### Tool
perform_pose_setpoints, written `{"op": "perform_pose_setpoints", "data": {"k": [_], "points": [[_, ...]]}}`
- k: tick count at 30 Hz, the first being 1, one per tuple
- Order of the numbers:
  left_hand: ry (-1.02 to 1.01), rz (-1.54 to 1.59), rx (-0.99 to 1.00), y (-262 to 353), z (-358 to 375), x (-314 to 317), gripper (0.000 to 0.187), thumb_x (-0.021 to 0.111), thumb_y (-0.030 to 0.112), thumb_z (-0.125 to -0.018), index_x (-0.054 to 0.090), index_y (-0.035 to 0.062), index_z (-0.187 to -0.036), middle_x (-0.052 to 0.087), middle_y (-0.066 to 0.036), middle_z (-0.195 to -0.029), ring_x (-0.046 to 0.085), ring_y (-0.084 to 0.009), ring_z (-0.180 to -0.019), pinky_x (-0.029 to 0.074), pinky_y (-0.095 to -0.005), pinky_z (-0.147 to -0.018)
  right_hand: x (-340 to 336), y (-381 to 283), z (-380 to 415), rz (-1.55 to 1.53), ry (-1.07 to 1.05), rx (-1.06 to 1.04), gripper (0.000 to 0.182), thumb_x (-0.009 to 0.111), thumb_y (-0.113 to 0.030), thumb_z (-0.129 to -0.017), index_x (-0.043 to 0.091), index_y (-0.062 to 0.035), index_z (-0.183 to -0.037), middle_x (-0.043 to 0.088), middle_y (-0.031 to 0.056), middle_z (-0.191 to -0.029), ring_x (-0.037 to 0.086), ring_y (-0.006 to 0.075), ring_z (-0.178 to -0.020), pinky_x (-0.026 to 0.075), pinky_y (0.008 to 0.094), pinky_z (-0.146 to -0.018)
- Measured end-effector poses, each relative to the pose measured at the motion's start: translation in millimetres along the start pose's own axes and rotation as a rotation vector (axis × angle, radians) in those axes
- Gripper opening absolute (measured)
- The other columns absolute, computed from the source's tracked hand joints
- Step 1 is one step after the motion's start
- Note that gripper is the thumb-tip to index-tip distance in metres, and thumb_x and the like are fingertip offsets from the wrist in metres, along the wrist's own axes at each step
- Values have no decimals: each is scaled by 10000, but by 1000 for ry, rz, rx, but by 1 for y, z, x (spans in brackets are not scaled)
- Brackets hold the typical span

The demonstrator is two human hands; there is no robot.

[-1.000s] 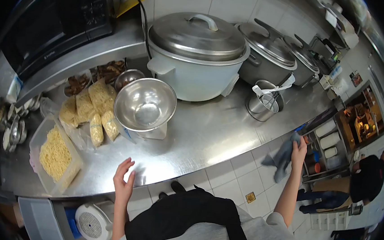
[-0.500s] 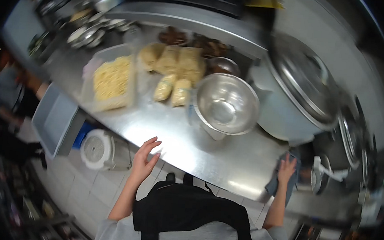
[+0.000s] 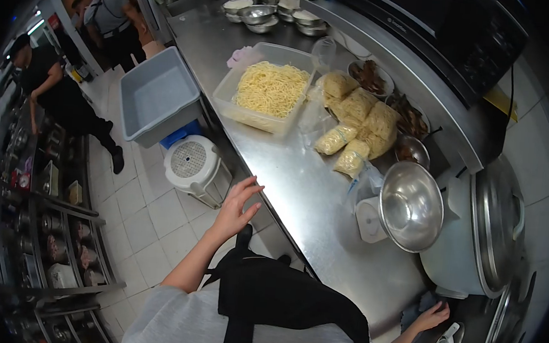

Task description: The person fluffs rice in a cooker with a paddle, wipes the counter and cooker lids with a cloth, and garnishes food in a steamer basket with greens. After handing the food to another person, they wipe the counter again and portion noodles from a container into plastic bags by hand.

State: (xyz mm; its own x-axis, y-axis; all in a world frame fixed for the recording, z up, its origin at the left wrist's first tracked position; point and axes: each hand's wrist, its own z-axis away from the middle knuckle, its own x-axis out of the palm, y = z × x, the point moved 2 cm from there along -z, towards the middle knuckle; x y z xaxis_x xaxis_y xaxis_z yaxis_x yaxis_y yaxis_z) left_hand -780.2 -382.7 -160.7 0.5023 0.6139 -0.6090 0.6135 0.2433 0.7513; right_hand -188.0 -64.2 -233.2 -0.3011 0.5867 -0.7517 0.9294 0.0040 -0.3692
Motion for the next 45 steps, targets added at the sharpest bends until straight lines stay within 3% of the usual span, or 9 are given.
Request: {"op": "perform_pose_setpoints", "data": {"k": [4,9,15,19,25,30,33,39,45], "points": [[101,-101,21,-20,-33,-14,499,632,137,-762,477,65,-1230,292,-203,-1382,293,-377,-1256,280,-423,-1020,9,-25,35,368,-545,53,646,549,-294,-865,233,-152,-1410,319,64,-1427,260,381,-1298,259,562,-993],[106,-51,126,-24,-92,-24,541,633,162,-774,433,78,-1270,313,-184,-1380,326,-354,-1245,285,-418,-1020,-40,-100,36,117,-366,-215,495,597,-149,-816,446,-8,-1266,508,194,-1230,476,356,-1127,372,384,-953],[-801,1153,-364,-17,-136,46,459,396,374,-947,447,61,-1279,471,-94,-1292,472,-237,-1152,331,-366,-1004,-60,-413,145,-1190,-1455,-95,526,609,-121,-815,431,-34,-1302,543,131,-1223,568,191,-1036,466,273,-828],[-1378,1712,-636,-19,-141,63,566,314,484,-932,476,44,-1249,501,-111,-1262,450,-239,-1179,317,-367,-1022,-22,-567,213,-1078,-584,-920,552,629,-171,-777,444,-61,-1285,443,148,-1322,369,317,-1264,248,470,-1047],[-1040,1653,-541,-23,-200,-49,596,347,473,-905,406,11,-1275,360,-160,-1372,332,-254,-1275,258,-385,-1052,39,-579,233,-548,-321,-1127,486,610,-137,-768,490,-84,-1237,344,155,-1390,304,347,-1293,181,528,-1055],[-916,1778,-74,-28,-233,-130,524,420,408,-900,431,16,-1246,400,-155,-1345,378,-233,-1245,318,-377,-1008,73,-544,207,-845,-352,-316,291,573,-131,-815,572,-35,-1090,471,166,-1245,524,278,-1069,404,383,-916],[-408,1101,124,-58,-239,-130,420,469,299,-893,463,22,-1209,448,-127,-1309,414,-214,-1216,343,-361,-986,97,-557,182,-1014,-393,-14,225,594,-167,-823,612,-2,-976,603,140,-965,592,194,-807,466,295,-717],[-485,796,163,-78,-233,-117,295,545,100,-845,547,45,-1134,493,-105,-1249,455,-199,-1162,350,-328,-956,155,-595,149,-782,-684,-88,189,623,-177,-817,631,0,-884,611,67,-698,550,127,-650,430,259,-596],[-398,639,326,-62,-235,-104,320,602,147,-816,551,86,-1126,514,-77,-1187,503,-215,-1077,419,-340,-870,70,-636,114,-1501,-783,132,159,580,-155,-844,639,-18,-902,612,111,-1076,587,134,-881,453,258,-745]]}}
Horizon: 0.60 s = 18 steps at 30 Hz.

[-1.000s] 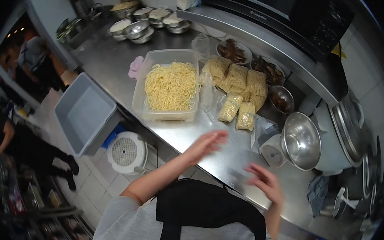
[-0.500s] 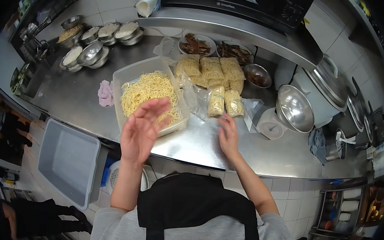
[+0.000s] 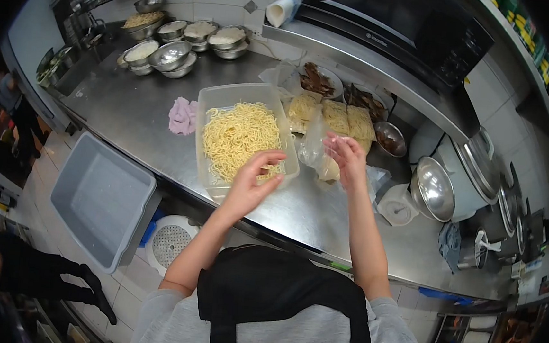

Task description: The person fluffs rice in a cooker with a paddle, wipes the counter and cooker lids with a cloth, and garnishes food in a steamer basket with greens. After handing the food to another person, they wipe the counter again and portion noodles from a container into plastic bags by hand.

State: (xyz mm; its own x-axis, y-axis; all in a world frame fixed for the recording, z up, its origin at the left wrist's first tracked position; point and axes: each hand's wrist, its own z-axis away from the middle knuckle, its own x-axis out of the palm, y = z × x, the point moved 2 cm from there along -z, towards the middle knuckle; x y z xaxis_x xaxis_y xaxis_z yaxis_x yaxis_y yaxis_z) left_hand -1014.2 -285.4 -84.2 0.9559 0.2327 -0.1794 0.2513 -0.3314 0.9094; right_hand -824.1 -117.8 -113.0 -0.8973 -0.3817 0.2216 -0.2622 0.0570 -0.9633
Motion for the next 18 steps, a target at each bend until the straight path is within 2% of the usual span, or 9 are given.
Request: {"op": "perform_pose_setpoints", "data": {"k": [1,3,8,10,11,13,16,17,18], "points": [[-58,-6,2,7,-2,9,350,605,115,-805,533,72,-1145,505,-75,-1191,495,-195,-1078,422,-326,-866,6,-8,11,-102,-39,9,171,556,-161,-859,639,-23,-918,574,135,-1174,583,159,-957,452,280,-811],[-100,-12,10,13,-7,28,382,608,84,-795,515,58,-1165,496,-72,-1194,487,-175,-1079,425,-311,-862,25,-12,32,-114,-102,-45,203,527,-176,-873,637,-16,-933,546,146,-1204,571,180,-993,434,307,-860],[118,-13,178,-11,-10,61,472,632,32,-747,466,49,-1189,498,-113,-1135,542,-190,-973,482,-291,-747,52,11,80,-50,-257,-232,331,443,-247,-912,610,10,-1036,504,188,-1243,476,274,-1163,337,398,-1006],[159,-1,218,-17,-9,61,443,596,2,-757,471,50,-1180,539,-102,-1063,572,-190,-912,494,-290,-708,39,25,84,-419,-254,-208,342,440,-215,-914,554,29,-1125,484,195,-1262,458,274,-1182,344,391,-1008],[127,50,204,-17,-10,63,438,584,-2,-760,475,50,-1181,554,-111,-1015,581,-205,-904,495,-306,-716,40,27,85,-437,-285,-191,342,440,-215,-914,554,29,-1125,484,195,-1262,458,274,-1182,344,391,-1008],[114,92,171,-14,-7,67,434,573,-5,-762,478,51,-1182,570,-121,-968,590,-219,-896,496,-322,-724,35,31,88,-344,-15,-105,397,414,-187,-924,438,64,-1232,446,189,-1299,478,240,-1156,363,363,-984],[73,-121,344,5,3,74,453,562,-10,-752,478,48,-1193,576,-134,-898,594,-257,-865,489,-333,-738,38,35,94,-120,-41,-32,442,414,-184,-925,361,45,-1299,429,175,-1317,478,259,-1157,349,370,-999],[27,-200,414,9,7,78,477,560,-13,-737,473,48,-1202,569,-141,-903,587,-276,-860,485,-345,-741,40,31,90,100,-183,-110,477,458,-216,-907,363,28,-1306,397,159,-1349,468,261,-1167,334,377,-1010],[-22,-272,486,12,11,84,502,557,-17,-722,468,47,-1211,562,-147,-909,581,-294,-855,480,-357,-743,39,28,88,112,-177,-112,477,458,-216,-907,363,28,-1306,397,159,-1349,468,261,-1167,334,377,-1010]]}}
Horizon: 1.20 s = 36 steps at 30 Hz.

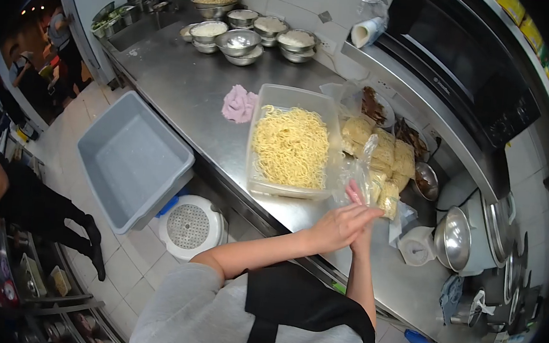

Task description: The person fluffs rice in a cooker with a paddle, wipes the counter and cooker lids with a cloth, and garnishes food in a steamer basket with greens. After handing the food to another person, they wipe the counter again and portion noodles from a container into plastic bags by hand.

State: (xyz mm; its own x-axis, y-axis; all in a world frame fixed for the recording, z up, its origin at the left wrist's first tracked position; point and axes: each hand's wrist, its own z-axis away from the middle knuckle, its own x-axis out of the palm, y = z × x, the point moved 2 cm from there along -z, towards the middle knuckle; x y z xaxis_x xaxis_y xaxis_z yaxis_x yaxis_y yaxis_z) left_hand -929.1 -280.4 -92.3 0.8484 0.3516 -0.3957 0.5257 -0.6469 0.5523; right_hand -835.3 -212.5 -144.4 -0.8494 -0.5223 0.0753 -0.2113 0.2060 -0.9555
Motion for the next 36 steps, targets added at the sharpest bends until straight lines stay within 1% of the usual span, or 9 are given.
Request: {"op": "perform_pose_setpoints", "data": {"k": [3,5,8,18,21,24,30,33,36], "points": [[-14,-63,-17,14,11,5,473,547,-38,-699,495,39,-1163,541,-131,-875,568,-300,-820,476,-370,-720,-5,-14,-5,344,-227,-173,549,534,-227,-865,345,-6,-1330,362,174,-1372,422,300,-1210,317,395,-1020],[-30,-98,-43,22,16,12,417,547,-50,-698,525,33,-1106,524,-123,-841,558,-297,-798,474,-365,-705,-15,-18,-8,1088,-343,-441,604,583,-243,-837,330,-50,-1350,345,208,-1363,393,354,-1216,323,415,-1010],[-61,-126,-54,38,22,29,382,545,-54,-702,546,24,-1076,526,-120,-838,558,-291,-794,473,-363,-699,-27,-5,-5,1108,-222,-374,624,609,-248,-819,335,-70,-1350,357,221,-1339,378,398,-1195,344,429,-984],[-164,-76,10,108,48,84,303,587,-22,-715,588,15,-1015,556,-124,-895,567,-287,-822,485,-350,-729,-56,-36,56,321,167,-167,726,769,-247,-676,412,-16,-1264,466,105,-1127,528,228,-960,452,318,-797],[59,-16,-101,114,51,68,327,655,59,-710,590,16,-1028,580,-131,-1031,573,-276,-914,476,-339,-790,-72,-49,72,205,160,-174,792,792,-304,-638,412,3,-1261,453,112,-1149,531,227,-943,451,313,-770],[343,-102,-525,98,53,44,319,662,90,-699,595,57,-1009,546,-91,-1060,532,-194,-827,422,-264,-689,-83,-71,96,451,45,-229,860,801,-372,-600,409,1,-1268,444,128,-1163,524,239,-961,450,326,-773],[91,359,-662,70,81,71,128,671,89,-721,618,59,-834,521,-56,-1113,511,-126,-872,433,-270,-678,-101,-73,137,515,-15,-325,912,785,-442,-587,398,-4,-1287,437,142,-1193,516,253,-938,448,343,-762],[365,464,-662,75,90,56,43,621,43,-714,579,46,-716,524,-79,-1125,508,-98,-857,418,-247,-715,-128,-75,153,550,110,-201,886,805,-388,-580,418,-13,-1283,433,123,-1205,510,227,-940,452,331,-774],[302,514,-625,68,93,48,107,577,82,-754,611,60,-853,513,-80,-1134,485,-150,-973,402,-270,-792,-145,-84,167,537,192,-218,892,824,-346,-565,415,-27,-1291,431,124,-1211,507,224,-932,453,326,-770]]}}
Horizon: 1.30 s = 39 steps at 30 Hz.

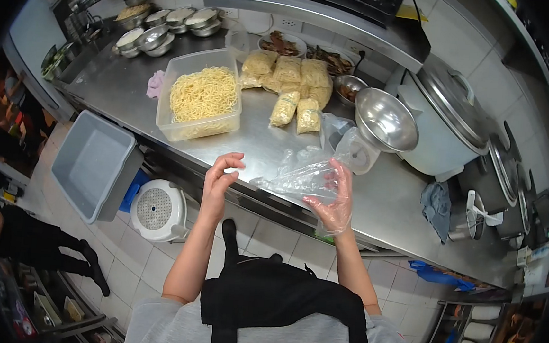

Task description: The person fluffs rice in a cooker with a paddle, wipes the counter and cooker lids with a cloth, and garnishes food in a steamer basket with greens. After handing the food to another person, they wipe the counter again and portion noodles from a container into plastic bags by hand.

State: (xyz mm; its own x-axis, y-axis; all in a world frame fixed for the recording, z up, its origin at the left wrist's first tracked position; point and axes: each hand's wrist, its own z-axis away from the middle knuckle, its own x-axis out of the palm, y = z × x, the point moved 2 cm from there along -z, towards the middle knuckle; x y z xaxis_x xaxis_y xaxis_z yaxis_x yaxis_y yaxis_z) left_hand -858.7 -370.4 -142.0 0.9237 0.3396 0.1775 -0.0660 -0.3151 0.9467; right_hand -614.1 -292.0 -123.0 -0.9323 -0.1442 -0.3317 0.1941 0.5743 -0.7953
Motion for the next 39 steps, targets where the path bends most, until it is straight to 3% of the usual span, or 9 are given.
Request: {"op": "perform_pose_setpoints", "data": {"k": [6,13,15,18,24,26,31,34,39], "points": [[-385,-389,-10,4,-27,56,158,666,137,-756,610,78,-892,562,-57,-1113,491,-144,-1009,399,-273,-792,-13,-14,9,89,-98,-207,881,823,-293,-571,403,-52,-1306,431,151,-1241,501,276,-1045,472,349,-787],[-32,-324,-6,13,-39,54,264,701,146,-731,620,104,-979,579,-70,-1090,502,-183,-1034,395,-309,-836,-30,-4,14,210,-81,-254,831,787,-375,-588,449,-23,-1260,513,164,-1187,504,337,-1066,433,395,-848],[-275,-618,313,10,-39,76,276,706,186,-725,616,89,-967,584,-87,-1088,502,-207,-1057,379,-338,-869,-27,-7,14,263,-141,-257,824,769,-415,-597,459,-20,-1251,526,165,-1177,507,344,-1061,418,404,-862],[-454,-344,51,-13,-48,75,271,704,184,-722,611,74,-952,583,-103,-1091,504,-221,-1062,377,-350,-881,-26,-9,14,319,-148,-358,823,729,-480,-613,469,-23,-1246,521,161,-1185,511,338,-1050,393,415,-881],[-66,-487,61,17,-59,56,371,685,181,-715,577,112,-1063,551,-118,-1163,483,-260,-1098,354,-390,-937,-33,1,18,375,-139,-321,833,767,-449,-573,480,-49,-1245,521,149,-1215,510,343,-1070,397,413,-897],[-325,-696,345,20,-54,79,407,676,229,-723,563,135,-1102,514,-123,-1231,437,-296,-1161,338,-393,-973,-28,-5,17,396,-204,-315,819,744,-474,-595,482,-51,-1246,517,150,-1221,508,341,-1070,392,411,-896],[-651,-558,10,-8,-70,77,220,671,174,-743,605,64,-921,483,-126,-1273,431,-264,-1184,311,-365,-993,-33,-6,21,482,-289,-355,818,713,-493,-615,475,-43,-1255,513,155,-1224,504,335,-1075,383,407,-900],[-567,-284,-124,-14,-76,67,133,659,152,-753,601,50,-815,495,-117,-1255,455,-240,-1150,347,-342,-957,-35,-3,27,494,-268,-352,784,705,-463,-642,471,-38,-1259,515,160,-1217,504,338,-1073,383,407,-900],[197,-454,338,24,-49,77,339,614,82,-759,546,69,-1090,576,-97,-1013,521,-188,-960,399,-325,-861,-35,19,33,423,-120,-134,636,656,-376,-762,455,-47,-1267,515,144,-1204,518,312,-1047,367,394,-923]]}}
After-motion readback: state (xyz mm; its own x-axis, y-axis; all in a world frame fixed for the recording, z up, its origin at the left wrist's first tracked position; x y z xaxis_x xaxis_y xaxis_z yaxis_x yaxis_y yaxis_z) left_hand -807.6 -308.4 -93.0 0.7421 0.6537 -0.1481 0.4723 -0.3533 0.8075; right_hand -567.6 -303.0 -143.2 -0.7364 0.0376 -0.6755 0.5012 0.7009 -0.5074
